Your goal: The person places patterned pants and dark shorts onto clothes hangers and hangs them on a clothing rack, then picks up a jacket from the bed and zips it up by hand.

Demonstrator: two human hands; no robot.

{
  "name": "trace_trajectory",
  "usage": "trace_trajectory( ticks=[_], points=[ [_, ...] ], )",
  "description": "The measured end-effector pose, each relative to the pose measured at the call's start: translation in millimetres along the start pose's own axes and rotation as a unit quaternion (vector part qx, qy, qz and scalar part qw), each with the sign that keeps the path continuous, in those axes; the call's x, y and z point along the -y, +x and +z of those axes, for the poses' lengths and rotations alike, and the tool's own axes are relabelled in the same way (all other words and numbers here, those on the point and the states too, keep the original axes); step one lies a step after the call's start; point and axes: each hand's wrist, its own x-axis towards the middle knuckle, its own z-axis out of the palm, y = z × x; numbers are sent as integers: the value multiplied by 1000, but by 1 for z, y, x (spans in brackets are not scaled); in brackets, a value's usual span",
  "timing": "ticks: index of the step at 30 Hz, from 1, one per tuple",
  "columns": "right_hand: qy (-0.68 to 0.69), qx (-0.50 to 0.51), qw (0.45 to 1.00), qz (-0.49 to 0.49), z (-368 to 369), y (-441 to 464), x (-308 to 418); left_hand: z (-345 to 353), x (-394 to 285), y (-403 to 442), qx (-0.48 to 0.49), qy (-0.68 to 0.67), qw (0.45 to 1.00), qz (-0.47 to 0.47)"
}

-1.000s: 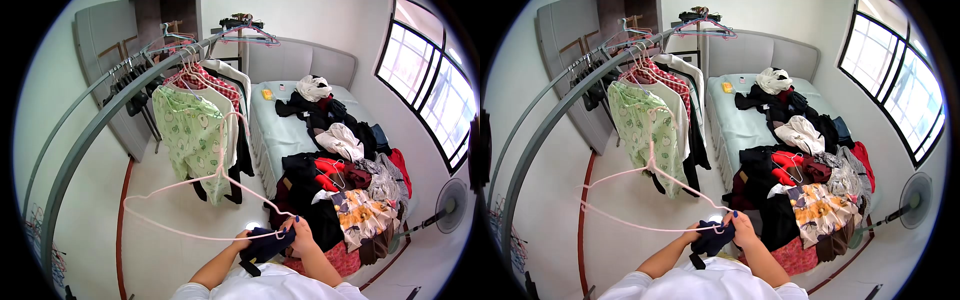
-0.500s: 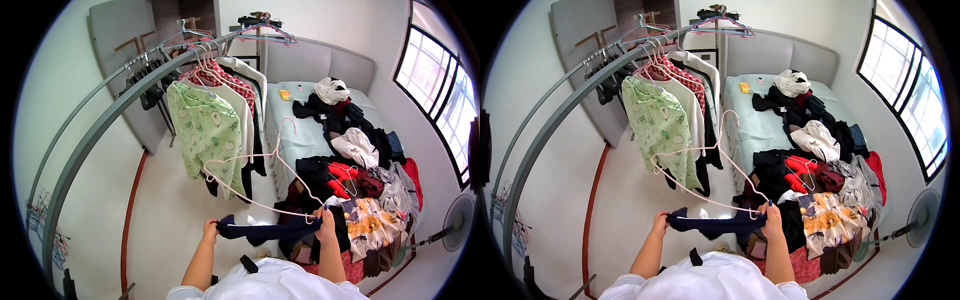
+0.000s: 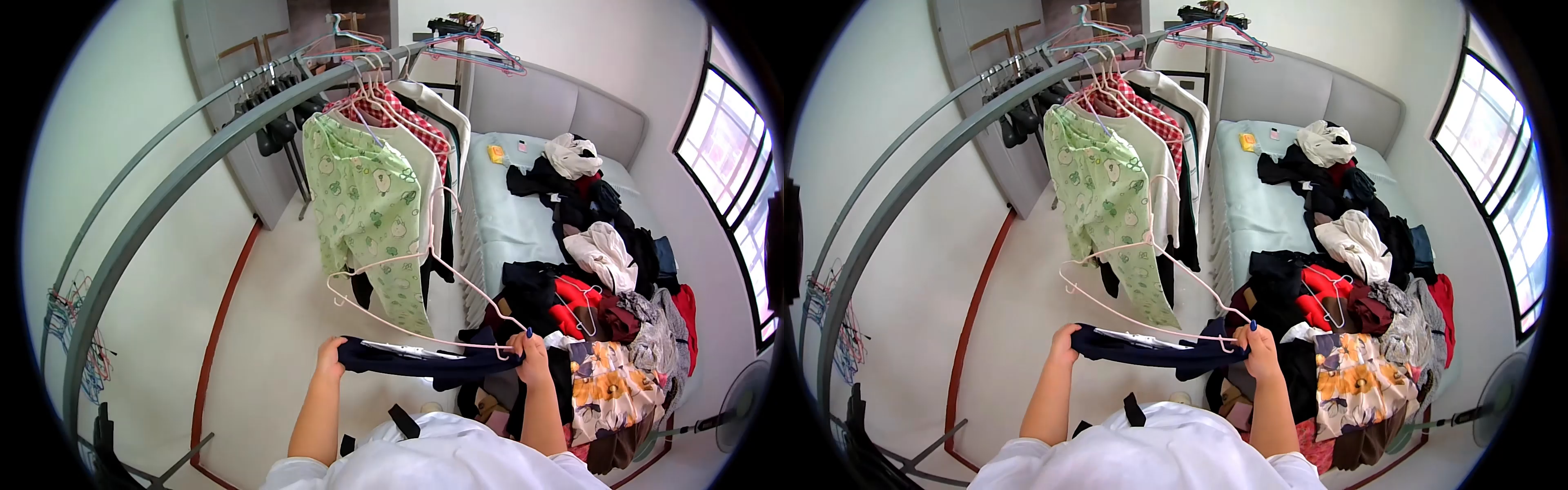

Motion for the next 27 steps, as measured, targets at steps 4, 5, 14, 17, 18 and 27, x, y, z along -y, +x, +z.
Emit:
trace_trajectory(
  ticks=[4,5,14,17,18,27],
  points=[
    [-39,22,999,-6,-1,8,5,9,-8,-8,-28,25,999,12],
    [-38,23,999,-3,-1,10,7,8,-6,-4,-39,-4,999,6],
    [-101,53,993,4,-3,11,5,9,-5,-6,-113,-7,993,25],
    [-80,42,996,0,-2,10,4,0,-2,1,-112,11,993,28],
    [-74,50,996,-1,-3,10,3,-3,-1,4,-105,14,994,28],
    [-241,155,957,42,14,10,17,-9,-14,-2,-146,182,963,138]
  ],
)
